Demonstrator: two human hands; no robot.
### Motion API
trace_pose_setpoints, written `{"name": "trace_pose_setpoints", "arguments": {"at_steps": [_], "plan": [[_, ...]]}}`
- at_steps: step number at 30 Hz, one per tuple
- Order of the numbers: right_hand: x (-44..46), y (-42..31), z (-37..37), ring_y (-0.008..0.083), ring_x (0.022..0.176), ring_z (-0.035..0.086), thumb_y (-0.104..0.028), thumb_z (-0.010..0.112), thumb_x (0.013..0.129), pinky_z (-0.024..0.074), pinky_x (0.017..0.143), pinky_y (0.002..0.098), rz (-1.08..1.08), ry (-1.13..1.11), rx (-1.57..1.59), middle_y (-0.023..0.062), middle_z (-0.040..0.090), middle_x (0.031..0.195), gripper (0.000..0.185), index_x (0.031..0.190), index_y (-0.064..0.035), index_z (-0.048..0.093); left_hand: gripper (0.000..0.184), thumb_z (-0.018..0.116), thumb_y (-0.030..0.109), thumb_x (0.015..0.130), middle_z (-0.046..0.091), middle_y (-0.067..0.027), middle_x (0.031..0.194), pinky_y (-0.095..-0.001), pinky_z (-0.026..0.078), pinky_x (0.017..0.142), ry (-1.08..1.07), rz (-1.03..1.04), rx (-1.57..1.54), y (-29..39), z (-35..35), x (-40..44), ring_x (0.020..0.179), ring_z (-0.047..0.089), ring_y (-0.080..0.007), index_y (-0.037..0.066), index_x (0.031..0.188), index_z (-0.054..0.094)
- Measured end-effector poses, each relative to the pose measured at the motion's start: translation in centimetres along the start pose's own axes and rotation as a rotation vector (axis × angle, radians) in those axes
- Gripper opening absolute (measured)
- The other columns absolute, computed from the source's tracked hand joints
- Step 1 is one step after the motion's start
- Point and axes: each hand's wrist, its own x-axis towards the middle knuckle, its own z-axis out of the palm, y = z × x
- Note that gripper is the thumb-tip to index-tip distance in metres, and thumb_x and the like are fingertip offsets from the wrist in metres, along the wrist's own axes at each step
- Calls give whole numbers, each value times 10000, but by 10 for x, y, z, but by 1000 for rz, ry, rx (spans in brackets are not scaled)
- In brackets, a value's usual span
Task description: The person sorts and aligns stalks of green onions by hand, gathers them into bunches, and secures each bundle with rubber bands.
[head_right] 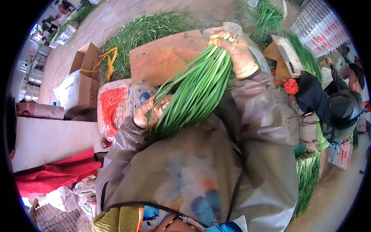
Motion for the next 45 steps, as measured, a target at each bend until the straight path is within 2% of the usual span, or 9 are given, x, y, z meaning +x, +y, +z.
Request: {"name": "trace_pose_setpoints", "arguments": {"at_steps": [6, 16, 20, 24, 28, 30, 35, 37, 45], "plan": [[28, -42, -38, 139, 848, 618, -69, 668, 786, 485, 785, 242, -237, 147, -345, 95, 652, 936, 254, 995, 45, 578, 315, 566, 227, 864, 550, -81, 1125, -308, 403, 875, 570, -304, 660, -2, -22, -29, 1045, 510, -174, 71, 1137, 537], [20, -84, 35, 138, 836, 617, -130, 662, 769, 485, 771, 238, 15, -184, -182, 54, 635, 873, 257, 972, 7, 585, 285, 565, 152, 873, 558, -46, 1055, -242, 383, 852, 385, 388, 1108, 108, 58, 26, 952, 493, -107, 6, 1117, 539], [15, -57, 94, 120, 772, 604, -116, 661, 745, 480, 721, 233, 160, -227, 136, 44, 629, 819, 251, 960, -8, 590, 510, 566, 213, 864, 486, -146, 1240, -325, 382, 959, -53, 269, 500, 109, 91, 85, 1146, 469, -208, 1, 1293, 389], [19, -3, 111, 119, 758, 573, -69, 674, 751, 478, 718, 245, 124, -207, 99, 47, 625, 821, 230, 950, 20, 602, 440, 656, 246, 806, 615, -136, 1011, -408, 531, 770, 111, -270, -248, 66, 47, 91, 838, 620, -277, 9, 1149, 514], [9, 30, 115, 146, 849, 542, -213, 663, 808, 455, 791, 279, -245, 80, -355, 55, 627, 887, 277, 1042, -65, 636, 469, 642, 280, 813, 599, -163, 1059, -410, 490, 849, 123, -287, -221, 35, 12, 78, 950, 592, -281, -3, 1163, 509], [14, 21, 102, 177, 879, 549, -317, 603, 849, 438, 820, 302, 144, -520, -588, 73, 635, 951, 303, 1080, -123, 634, 508, 646, 308, 807, 583, -161, 1110, -406, 454, 907, 15, -286, -298, 30, 8, 72, 1012, 568, -277, -1, 1182, 500], [21, 37, 102, 315, 666, 598, -519, 488, 865, 450, 677, 420, -144, -748, -957, 115, 630, 673, 489, 964, -63, 634, 568, 693, 315, 766, 595, -139, 1112, -412, 457, 906, 44, -268, -470, 13, -15, 65, 996, 579, -268, 12, 1202, 493], [25, 33, 106, 297, 669, 604, -525, 483, 865, 455, 654, 409, 185, -723, -962, 117, 640, 693, 493, 963, -67, 639, 588, 696, 328, 759, 599, -128, 1078, -419, 455, 888, 56, -316, -340, 9, -21, 68, 990, 572, -265, 6, 1205, 489], [41, 2, 54, 128, 806, 594, -196, 529, 890, 474, 776, 260, -81, -143, -456, 50, 642, 968, 290, 1125, -38, 589, 212, 655, 57, 766, 629, -145, 856, -388, 518, 775, 85, 247, 120, 105, 28, 93, 888, 615, -283, 4, 946, 556]]}}
